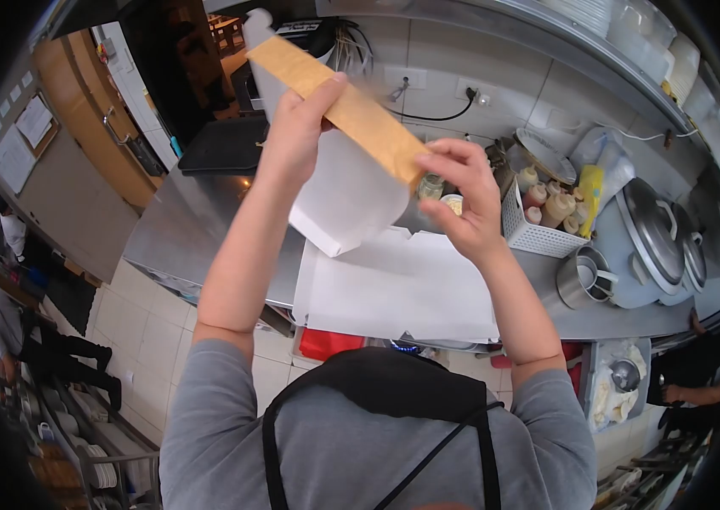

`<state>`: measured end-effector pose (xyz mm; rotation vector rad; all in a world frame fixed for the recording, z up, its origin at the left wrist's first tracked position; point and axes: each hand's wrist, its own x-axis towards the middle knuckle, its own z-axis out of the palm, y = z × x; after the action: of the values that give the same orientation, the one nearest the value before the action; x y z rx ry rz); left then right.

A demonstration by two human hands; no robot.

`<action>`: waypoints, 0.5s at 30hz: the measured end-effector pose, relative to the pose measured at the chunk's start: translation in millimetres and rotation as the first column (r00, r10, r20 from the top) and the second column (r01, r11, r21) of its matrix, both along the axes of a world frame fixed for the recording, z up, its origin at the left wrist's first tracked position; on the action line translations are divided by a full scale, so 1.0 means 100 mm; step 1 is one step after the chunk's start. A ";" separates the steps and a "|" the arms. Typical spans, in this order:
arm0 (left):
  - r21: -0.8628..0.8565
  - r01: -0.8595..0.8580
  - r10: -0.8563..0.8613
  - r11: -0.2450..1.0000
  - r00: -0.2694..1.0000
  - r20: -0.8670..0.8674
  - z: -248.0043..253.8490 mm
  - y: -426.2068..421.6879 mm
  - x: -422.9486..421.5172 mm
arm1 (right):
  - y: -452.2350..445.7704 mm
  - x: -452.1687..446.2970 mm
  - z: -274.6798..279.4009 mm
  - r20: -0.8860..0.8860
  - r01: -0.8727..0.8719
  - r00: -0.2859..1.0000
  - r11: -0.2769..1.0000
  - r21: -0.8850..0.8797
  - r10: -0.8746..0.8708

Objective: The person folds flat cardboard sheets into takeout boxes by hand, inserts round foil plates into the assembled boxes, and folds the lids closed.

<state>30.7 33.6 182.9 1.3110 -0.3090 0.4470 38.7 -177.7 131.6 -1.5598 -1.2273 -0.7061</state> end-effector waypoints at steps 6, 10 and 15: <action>0.559 0.503 -0.351 0.659 0.863 -0.364 0.41 -0.01 -0.59 | -0.07 -0.10 0.28 -0.116 -0.187 0.964 0.919 0.348 0.240; 0.793 0.548 -0.427 -0.267 0.670 -0.607 0.31 0.07 -0.68 | -0.28 -0.21 0.11 -0.141 -0.234 0.967 0.963 -0.137 0.215; 0.697 0.658 -0.318 0.285 0.751 -0.579 -0.12 -0.01 -0.80 | -0.17 -0.66 -0.50 -0.553 -0.397 0.738 0.911 0.109 0.387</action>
<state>-49.1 32.2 170.6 2.1735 -0.7091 -0.6344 -26.8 -194.8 81.7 -1.3165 -1.0465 0.0595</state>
